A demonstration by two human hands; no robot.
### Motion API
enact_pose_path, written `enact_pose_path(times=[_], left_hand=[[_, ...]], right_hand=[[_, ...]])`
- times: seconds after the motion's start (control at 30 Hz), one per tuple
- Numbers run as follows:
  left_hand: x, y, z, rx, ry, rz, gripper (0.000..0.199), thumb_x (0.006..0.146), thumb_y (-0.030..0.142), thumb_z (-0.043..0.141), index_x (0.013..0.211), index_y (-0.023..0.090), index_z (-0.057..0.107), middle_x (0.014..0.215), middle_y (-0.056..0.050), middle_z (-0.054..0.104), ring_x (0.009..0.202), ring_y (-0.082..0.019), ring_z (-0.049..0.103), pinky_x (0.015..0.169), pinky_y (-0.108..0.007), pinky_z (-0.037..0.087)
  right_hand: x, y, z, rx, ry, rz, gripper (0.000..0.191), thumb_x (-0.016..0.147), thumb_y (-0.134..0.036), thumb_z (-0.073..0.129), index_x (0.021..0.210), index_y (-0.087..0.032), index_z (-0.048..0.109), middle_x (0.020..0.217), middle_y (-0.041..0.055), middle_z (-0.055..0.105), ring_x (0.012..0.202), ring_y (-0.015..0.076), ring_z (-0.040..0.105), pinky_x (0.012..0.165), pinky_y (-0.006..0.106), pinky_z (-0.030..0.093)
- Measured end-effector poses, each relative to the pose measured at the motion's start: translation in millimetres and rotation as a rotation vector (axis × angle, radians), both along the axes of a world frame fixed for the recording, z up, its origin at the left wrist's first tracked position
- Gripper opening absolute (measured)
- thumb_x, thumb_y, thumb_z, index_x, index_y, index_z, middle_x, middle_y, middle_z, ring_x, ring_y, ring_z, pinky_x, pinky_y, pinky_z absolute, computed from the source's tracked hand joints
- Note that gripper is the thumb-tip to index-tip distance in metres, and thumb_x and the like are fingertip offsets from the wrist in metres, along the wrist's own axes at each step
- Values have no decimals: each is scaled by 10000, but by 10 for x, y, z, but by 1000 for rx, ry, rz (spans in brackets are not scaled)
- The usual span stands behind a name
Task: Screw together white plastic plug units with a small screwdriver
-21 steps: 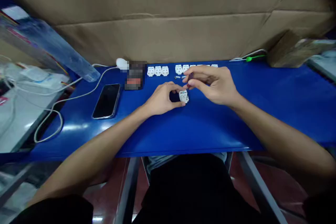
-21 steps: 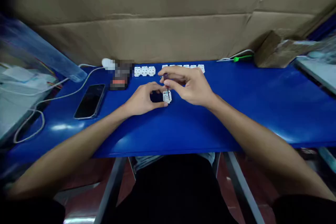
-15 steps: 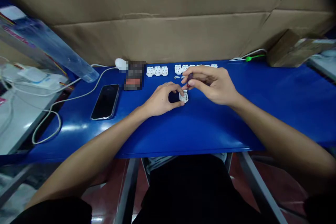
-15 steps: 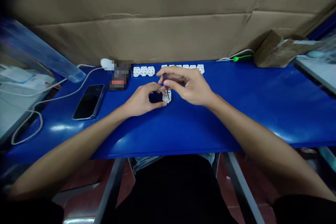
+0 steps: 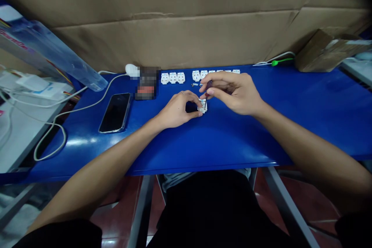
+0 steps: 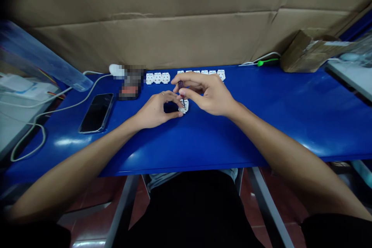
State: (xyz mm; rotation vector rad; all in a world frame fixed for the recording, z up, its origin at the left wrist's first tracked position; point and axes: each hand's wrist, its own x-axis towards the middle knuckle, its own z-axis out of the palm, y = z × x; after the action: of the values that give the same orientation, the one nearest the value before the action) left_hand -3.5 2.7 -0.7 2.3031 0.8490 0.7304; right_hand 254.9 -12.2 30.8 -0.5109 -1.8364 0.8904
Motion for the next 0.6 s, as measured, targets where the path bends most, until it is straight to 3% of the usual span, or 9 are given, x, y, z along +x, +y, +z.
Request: enact_pose_path(times=[0.6], left_hand=[[23, -18, 1, -4, -1, 3, 101, 956, 336, 905, 988, 271, 833, 1205, -38, 891, 1249, -312, 783, 1230, -579, 531]], right_hand=[[4, -2, -15, 30, -28, -4, 284, 1109, -342, 826, 1372, -235, 837, 1177, 38, 883, 969, 167, 903, 899, 279, 753]])
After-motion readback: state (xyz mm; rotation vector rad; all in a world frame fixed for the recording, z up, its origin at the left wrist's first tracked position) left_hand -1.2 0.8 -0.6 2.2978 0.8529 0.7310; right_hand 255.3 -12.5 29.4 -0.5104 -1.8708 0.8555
